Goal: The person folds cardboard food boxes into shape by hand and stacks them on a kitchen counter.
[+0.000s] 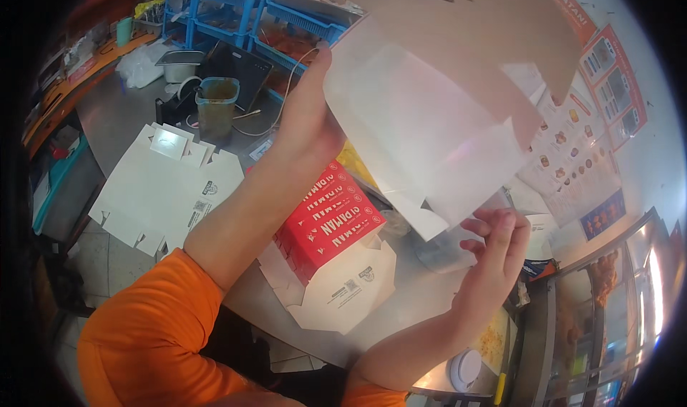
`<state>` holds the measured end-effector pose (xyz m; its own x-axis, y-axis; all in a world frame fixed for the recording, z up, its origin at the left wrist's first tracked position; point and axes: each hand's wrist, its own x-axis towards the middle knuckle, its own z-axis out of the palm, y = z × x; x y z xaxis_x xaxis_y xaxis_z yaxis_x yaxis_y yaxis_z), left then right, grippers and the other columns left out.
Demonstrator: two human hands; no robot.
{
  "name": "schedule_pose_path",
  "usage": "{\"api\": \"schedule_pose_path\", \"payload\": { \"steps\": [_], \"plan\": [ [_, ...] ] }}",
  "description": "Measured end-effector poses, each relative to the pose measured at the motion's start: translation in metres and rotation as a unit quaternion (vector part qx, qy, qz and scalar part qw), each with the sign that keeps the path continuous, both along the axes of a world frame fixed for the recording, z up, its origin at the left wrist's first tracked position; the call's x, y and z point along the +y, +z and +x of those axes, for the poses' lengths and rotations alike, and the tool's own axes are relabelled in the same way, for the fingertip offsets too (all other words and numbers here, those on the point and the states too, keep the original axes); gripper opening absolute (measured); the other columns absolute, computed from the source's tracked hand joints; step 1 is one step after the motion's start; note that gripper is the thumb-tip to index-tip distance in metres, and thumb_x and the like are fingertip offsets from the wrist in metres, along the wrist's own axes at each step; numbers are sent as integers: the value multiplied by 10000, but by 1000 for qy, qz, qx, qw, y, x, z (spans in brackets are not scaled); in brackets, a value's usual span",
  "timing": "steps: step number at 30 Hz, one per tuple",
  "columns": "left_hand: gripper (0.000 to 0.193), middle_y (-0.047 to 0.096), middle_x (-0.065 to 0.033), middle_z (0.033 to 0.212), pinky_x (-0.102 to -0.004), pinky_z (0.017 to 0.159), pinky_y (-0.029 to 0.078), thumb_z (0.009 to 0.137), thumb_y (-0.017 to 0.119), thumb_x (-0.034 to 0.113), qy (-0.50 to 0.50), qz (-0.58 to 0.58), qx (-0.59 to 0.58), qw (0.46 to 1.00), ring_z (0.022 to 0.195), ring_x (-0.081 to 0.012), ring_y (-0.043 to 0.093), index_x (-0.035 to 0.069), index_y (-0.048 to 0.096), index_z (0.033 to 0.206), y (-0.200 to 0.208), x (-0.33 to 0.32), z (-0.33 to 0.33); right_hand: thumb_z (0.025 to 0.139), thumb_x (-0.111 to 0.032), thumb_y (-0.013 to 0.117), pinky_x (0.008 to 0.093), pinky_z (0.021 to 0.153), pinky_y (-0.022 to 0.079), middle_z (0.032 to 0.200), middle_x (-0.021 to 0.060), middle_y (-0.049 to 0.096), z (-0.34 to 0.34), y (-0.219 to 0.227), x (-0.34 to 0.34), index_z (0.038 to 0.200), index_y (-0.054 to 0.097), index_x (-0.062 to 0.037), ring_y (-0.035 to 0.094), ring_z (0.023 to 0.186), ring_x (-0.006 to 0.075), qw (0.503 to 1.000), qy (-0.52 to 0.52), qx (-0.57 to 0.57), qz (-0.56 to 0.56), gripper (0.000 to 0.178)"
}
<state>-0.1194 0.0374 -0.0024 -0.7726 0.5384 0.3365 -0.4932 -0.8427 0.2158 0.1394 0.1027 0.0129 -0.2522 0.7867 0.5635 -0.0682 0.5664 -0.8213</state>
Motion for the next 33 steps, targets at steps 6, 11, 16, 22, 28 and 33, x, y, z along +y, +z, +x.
{"api": "schedule_pose_path", "payload": {
  "steps": [6,11,16,22,28,33],
  "plan": [
    [431,664,-67,1350,-404,1076,517,1138,546,376,-67,-28,29,997,1255,-216,642,78,571,1448,-2,6,23,1078,-481,651,395,970,559,1315,98,664,20,-32,21,1509,531,-22,672,1158,246,956,251,154,-14,641],
    [370,680,-75,1221,-330,864,580,1133,546,346,-68,-24,52,996,1069,-149,689,52,540,1357,7,-3,45,1024,-531,705,414,1094,496,1458,92,613,42,-49,30,1558,488,-37,612,1292,256,910,371,184,-32,760],
    [436,658,-58,1276,-361,1044,497,1105,608,356,-12,-110,93,990,1186,-182,631,81,539,1436,9,-13,61,989,-558,740,413,1210,403,1566,54,540,46,-53,28,1597,455,-63,526,1419,237,957,246,146,-39,834],
    [644,506,-288,1411,-490,1120,434,1056,650,328,428,-135,407,795,1293,-403,535,-95,412,1479,1,-8,72,1078,-498,614,423,1194,432,1560,65,542,-1,-5,-8,1603,441,-57,536,1418,246,962,162,214,-56,707],
    [879,380,-344,1528,-575,1204,343,941,753,287,641,-62,430,633,1428,-536,381,-111,321,1595,4,-18,87,1082,-483,588,395,1159,445,1510,106,563,-11,7,-25,1565,477,-57,545,1401,226,944,74,318,-53,653],
    [493,550,-214,1430,-643,1158,400,839,835,252,684,-8,410,604,1384,-519,485,58,619,1238,3,-27,113,1126,-515,466,418,1216,425,1585,113,531,-9,2,-10,1590,458,-81,523,1444,247,924,149,343,-82,635]
  ]
}}
